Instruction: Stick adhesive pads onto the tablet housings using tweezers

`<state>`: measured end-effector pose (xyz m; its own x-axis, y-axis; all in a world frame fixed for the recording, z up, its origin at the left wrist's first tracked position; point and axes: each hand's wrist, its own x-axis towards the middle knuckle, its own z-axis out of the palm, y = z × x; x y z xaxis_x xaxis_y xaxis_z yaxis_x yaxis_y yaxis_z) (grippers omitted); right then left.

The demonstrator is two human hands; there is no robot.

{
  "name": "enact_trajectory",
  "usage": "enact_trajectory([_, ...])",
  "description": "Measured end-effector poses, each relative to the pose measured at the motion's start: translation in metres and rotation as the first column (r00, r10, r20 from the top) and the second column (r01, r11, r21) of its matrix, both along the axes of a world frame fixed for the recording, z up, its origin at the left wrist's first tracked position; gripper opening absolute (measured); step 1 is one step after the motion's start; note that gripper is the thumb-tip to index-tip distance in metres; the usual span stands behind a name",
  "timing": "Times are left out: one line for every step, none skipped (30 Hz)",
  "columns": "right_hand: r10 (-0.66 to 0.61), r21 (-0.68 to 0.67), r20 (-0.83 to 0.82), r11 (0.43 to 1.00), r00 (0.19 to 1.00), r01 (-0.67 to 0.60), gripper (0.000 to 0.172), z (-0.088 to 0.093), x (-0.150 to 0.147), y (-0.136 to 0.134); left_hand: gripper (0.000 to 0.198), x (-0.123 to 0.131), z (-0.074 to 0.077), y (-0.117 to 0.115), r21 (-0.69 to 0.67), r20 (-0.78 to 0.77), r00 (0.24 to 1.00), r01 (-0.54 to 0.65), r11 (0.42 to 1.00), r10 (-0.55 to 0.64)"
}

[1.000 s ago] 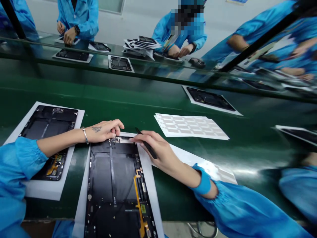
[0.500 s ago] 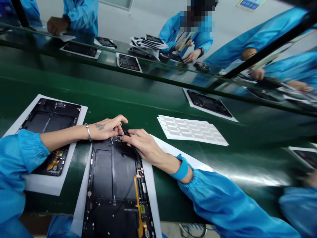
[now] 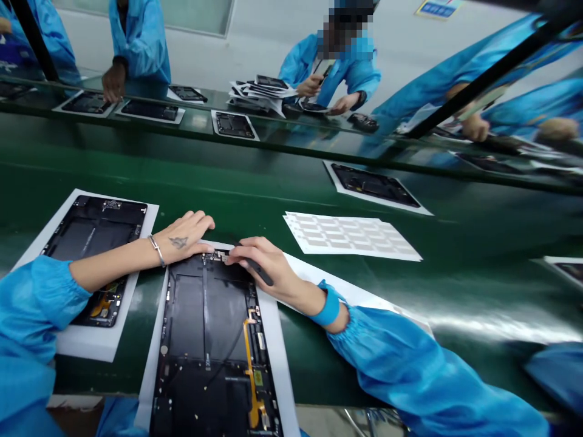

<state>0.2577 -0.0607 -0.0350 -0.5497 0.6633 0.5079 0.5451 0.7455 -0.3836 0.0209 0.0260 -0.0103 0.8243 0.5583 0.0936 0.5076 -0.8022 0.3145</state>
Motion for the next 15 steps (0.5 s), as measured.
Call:
enact_trajectory([0.014,0.028,0.018,1.0,1.0,-0.015,0.022,-0.001,0.001,0.001,0.025,0.0,0.002,-0.001,0.035,-0.062,0.998,-0.023,0.999,0.025])
enact_trajectory([0.021,0.052,0.029,0.998,0.999,-0.023,0.021,-0.001,0.001,0.001,0.022,0.0,0.003,-0.002,0.057,-0.121,0.992,-0.025,0.998,0.032])
enact_trajectory([0.016,0.073,0.035,0.997,0.999,-0.018,0.02,-0.001,0.002,0.001,0.02,0.0,0.005,-0.004,0.068,-0.172,0.985,-0.01,0.998,0.022])
enact_trajectory([-0.001,0.091,0.03,0.996,1.0,-0.001,0.019,0.0,0.003,0.001,0.018,0.0,0.006,-0.006,0.075,-0.208,0.978,0.012,0.997,0.003])
enact_trajectory([-0.029,0.102,0.011,0.994,1.0,0.028,0.018,0.002,0.004,0.0,0.017,0.001,0.007,-0.007,0.085,-0.223,0.975,0.037,0.996,-0.017])
enact_trajectory([-0.06,0.114,-0.028,0.991,0.998,0.063,0.017,0.005,0.006,-0.001,0.016,0.001,0.008,-0.008,0.102,-0.214,0.976,0.054,0.993,-0.031])
enact_trajectory([-0.092,0.125,-0.086,0.987,0.992,0.102,0.017,0.009,0.008,-0.002,0.016,0.001,0.01,-0.008,0.114,-0.187,0.982,0.06,0.992,-0.038])
enact_trajectory([-0.122,0.134,-0.163,0.98,0.979,0.145,0.016,0.013,0.01,-0.002,0.016,0.0,0.013,-0.005,0.11,-0.146,0.989,0.053,0.992,-0.036])
enact_trajectory([-0.157,0.133,-0.253,0.972,0.954,0.195,0.016,0.018,0.015,-0.002,0.017,-0.002,0.018,0.001,0.091,-0.098,0.995,0.03,0.995,-0.021])
enact_trajectory([-0.199,0.119,-0.347,0.96,0.917,0.254,0.015,0.023,0.02,-0.001,0.019,-0.006,0.024,0.01,0.065,-0.049,0.999,-0.013,0.998,0.017])
enact_trajectory([-0.248,0.087,-0.433,0.945,0.866,0.314,0.014,0.028,0.028,0.002,0.02,-0.011,0.032,0.023,0.04,-0.004,0.997,-0.08,0.996,0.08])
enact_trajectory([-0.3,0.04,-0.505,0.929,0.81,0.369,0.014,0.033,0.038,0.008,0.021,-0.018,0.041,0.038,0.025,0.034,0.986,-0.165,0.986,0.164])
enact_trajectory([-0.35,-0.014,-0.555,0.911,0.754,0.412,0.015,0.037,0.051,0.016,0.021,-0.026,0.051,0.056,0.028,0.066,0.962,-0.266,0.964,0.264])
enact_trajectory([-0.399,-0.064,-0.583,0.891,0.708,0.449,0.018,0.042,0.065,0.026,0.021,-0.036,0.061,0.076,0.049,0.089,0.924,-0.378,0.925,0.373])
enact_trajectory([-0.441,-0.104,-0.584,0.874,0.682,0.475,0.022,0.047,0.082,0.039,0.023,-0.047,0.07,0.095,0.078,0.094,0.877,-0.479,0.875,0.472])
